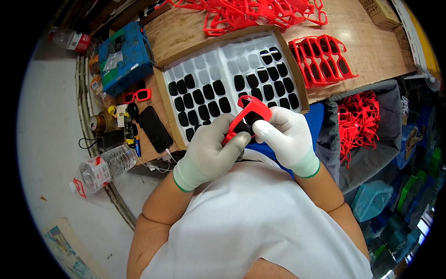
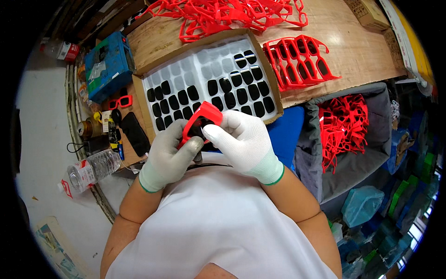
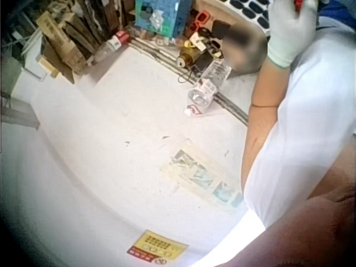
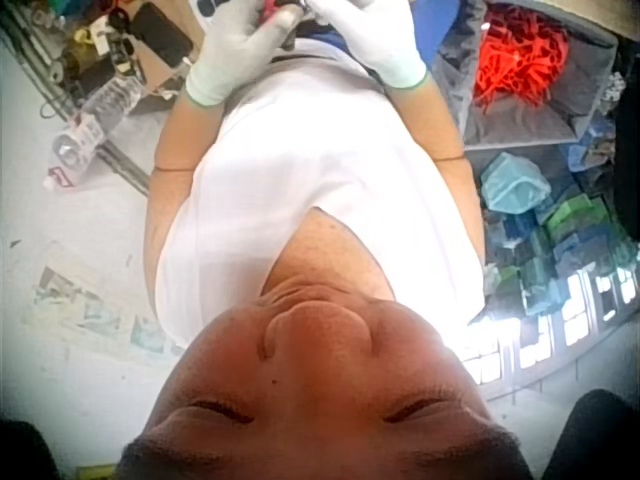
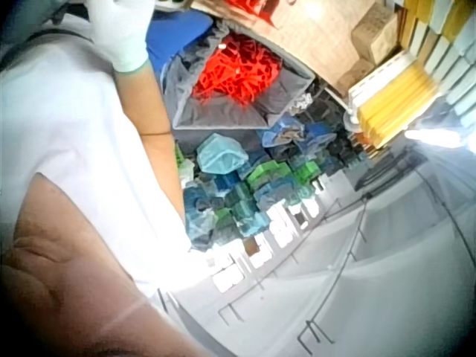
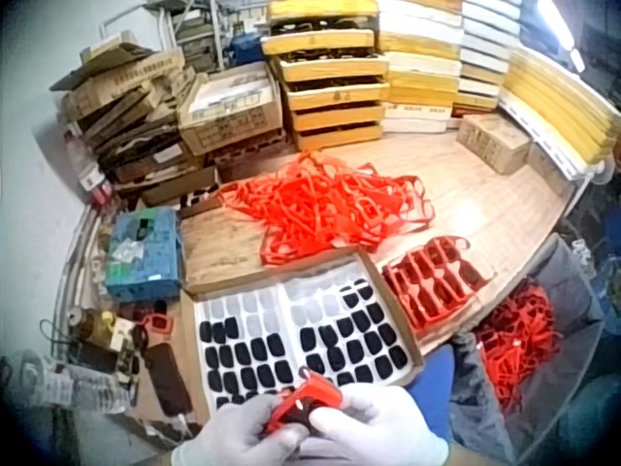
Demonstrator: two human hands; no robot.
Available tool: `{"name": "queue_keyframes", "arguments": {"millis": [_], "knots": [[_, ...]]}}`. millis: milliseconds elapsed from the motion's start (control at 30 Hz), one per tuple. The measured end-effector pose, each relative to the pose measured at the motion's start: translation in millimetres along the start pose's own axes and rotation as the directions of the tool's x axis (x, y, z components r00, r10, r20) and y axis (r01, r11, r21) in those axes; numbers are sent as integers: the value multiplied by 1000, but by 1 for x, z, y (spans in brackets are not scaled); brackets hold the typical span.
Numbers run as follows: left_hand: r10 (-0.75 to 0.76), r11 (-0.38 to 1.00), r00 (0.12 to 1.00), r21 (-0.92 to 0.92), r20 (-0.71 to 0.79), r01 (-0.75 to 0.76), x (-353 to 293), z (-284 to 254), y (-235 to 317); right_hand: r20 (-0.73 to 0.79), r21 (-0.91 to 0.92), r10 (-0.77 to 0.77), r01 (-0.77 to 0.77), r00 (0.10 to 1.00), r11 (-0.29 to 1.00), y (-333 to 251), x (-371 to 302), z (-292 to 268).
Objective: The person inserts black lenses into red plastic frames one at a time. They pick up a frame, press a lens into each side, and place the completed pair on the table. The process repeats with multiple frames and lenses.
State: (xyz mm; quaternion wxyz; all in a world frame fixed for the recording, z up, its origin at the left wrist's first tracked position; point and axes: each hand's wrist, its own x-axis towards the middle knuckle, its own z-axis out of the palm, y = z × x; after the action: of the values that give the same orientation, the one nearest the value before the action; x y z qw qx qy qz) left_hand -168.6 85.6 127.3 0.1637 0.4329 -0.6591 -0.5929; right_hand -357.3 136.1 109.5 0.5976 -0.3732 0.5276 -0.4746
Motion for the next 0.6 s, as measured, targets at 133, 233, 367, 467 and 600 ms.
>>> {"name": "queue_keyframes", "arguments": {"millis": [133, 233, 367, 467, 600], "knots": [[23, 998, 997, 58, -73, -19, 0, 9, 1, -50, -108, -21, 16, 999, 994, 3, 1, 0], [20, 997, 996, 76, -85, -13, 0, 11, 0, -94, -193, -29, 10, 995, 981, 2, 0, 3], [48, 995, 994, 91, -96, -40, 0, 14, -3, -113, -199, -57, 34, 992, 979, 2, -2, 6], [44, 992, 994, 122, -101, -32, 0, 12, -7, -82, -24, -31, 29, 996, 999, 3, 0, 8], [-42, 986, 999, -159, 9, 42, -2, 4, -12, -10, 121, 56, -55, 998, 991, 7, 0, 3]]}}
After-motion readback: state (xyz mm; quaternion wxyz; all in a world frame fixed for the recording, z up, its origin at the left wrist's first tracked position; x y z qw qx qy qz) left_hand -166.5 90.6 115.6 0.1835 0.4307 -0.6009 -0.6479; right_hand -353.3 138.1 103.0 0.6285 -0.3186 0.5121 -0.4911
